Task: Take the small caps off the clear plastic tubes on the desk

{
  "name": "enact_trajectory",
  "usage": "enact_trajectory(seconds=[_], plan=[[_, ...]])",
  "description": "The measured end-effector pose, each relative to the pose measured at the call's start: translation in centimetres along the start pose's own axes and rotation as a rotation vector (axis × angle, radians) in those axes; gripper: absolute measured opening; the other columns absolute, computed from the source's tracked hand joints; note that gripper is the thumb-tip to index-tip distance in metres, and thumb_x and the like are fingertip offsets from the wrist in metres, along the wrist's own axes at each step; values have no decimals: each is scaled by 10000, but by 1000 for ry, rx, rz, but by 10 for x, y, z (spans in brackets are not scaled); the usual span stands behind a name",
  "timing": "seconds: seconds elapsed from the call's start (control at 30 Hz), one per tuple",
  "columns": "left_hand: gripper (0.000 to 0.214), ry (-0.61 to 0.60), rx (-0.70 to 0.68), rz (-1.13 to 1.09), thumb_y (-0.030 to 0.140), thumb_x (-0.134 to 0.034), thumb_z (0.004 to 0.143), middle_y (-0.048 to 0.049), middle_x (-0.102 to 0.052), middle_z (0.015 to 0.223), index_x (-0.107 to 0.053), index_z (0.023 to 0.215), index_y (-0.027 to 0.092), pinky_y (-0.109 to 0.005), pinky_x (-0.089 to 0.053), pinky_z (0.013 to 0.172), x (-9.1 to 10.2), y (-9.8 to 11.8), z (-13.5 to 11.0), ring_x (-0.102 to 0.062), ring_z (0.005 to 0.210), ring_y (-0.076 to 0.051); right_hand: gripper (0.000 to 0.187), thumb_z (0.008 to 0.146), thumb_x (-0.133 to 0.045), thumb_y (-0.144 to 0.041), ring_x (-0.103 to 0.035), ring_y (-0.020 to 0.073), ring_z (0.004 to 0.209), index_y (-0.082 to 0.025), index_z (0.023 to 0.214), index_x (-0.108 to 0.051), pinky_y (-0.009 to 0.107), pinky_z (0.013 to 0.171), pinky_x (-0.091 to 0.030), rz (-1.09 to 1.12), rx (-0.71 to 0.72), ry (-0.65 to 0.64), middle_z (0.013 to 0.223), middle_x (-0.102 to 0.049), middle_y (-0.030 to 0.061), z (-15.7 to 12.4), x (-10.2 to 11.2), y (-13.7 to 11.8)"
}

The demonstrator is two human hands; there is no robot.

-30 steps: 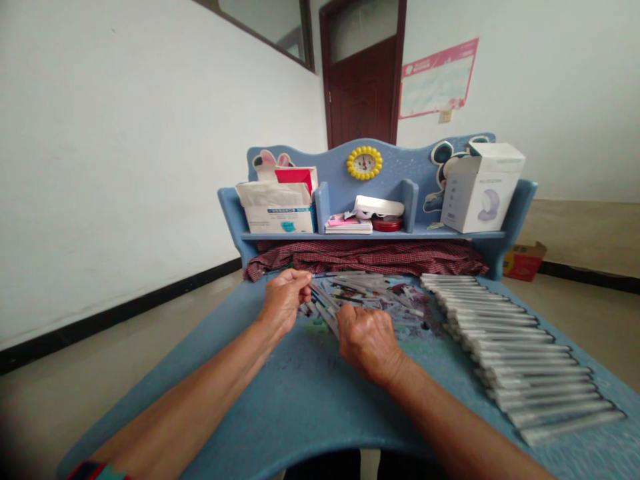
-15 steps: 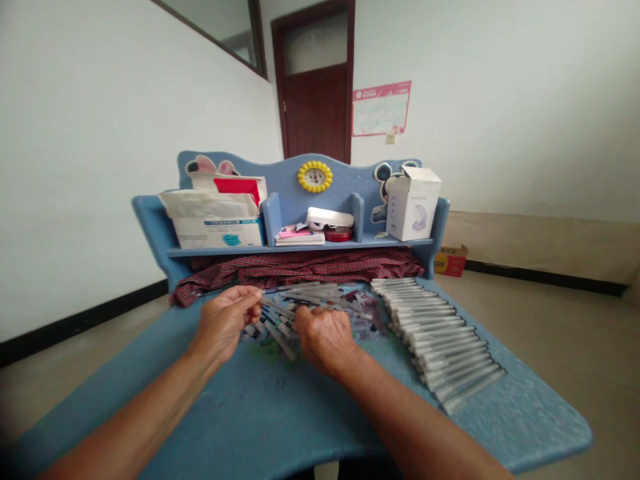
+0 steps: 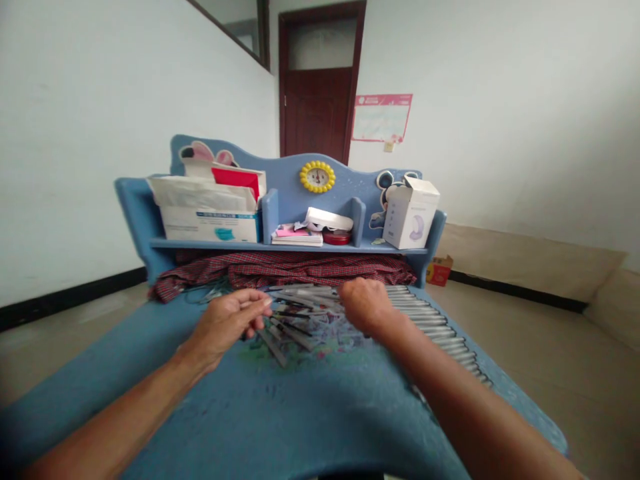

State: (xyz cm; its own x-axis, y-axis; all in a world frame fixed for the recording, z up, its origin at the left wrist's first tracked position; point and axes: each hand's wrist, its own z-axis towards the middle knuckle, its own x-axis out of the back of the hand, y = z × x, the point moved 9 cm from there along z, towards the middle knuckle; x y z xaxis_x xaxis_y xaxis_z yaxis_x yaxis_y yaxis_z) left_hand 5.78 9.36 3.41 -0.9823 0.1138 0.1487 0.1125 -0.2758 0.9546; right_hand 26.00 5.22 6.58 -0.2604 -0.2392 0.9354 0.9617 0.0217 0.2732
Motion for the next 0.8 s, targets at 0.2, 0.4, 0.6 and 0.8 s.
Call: enact_trajectory(seconds=[0.2,0.4,0.6,0.8], plan=[[89,34,-68,132,248,-621,591,1,-568,471,-603,599,161,-170,-323,330,8,1,5,-467,356,-91,222,782,-458,-146,-624,216,783,-159,871,-662,270,611,-400,-101,-83,-111,825,-669,139,28,-49,92],[89,64,-128,300,261,-623,579,13,-566,459,-613,567,173,-190,-343,362,17,3,9,-480,360,-106,263,818,-402,-123,-620,207,806,-137,877,-658,263,615,-386,-97,-64,-142,854,-666,150,37,-81,125],[204,-40,-112,605,361,-543,649,14,-587,524,-605,654,167,-210,-361,427,19,-10,17,-517,429,-124,282,795,-392,-81,-623,222,832,-110,891,-656,263,639,-417,-78,-54,-211,856,-663,164,51,-104,135],[221,-110,-192,824,349,-467,710,7,-584,547,-586,695,164,-220,-365,502,13,-12,15,-533,497,-128,307,756,-400,-41,-619,219,869,-102,942,-637,256,679,-439,-81,-96,-243,912,-653,168,53,-113,136]])
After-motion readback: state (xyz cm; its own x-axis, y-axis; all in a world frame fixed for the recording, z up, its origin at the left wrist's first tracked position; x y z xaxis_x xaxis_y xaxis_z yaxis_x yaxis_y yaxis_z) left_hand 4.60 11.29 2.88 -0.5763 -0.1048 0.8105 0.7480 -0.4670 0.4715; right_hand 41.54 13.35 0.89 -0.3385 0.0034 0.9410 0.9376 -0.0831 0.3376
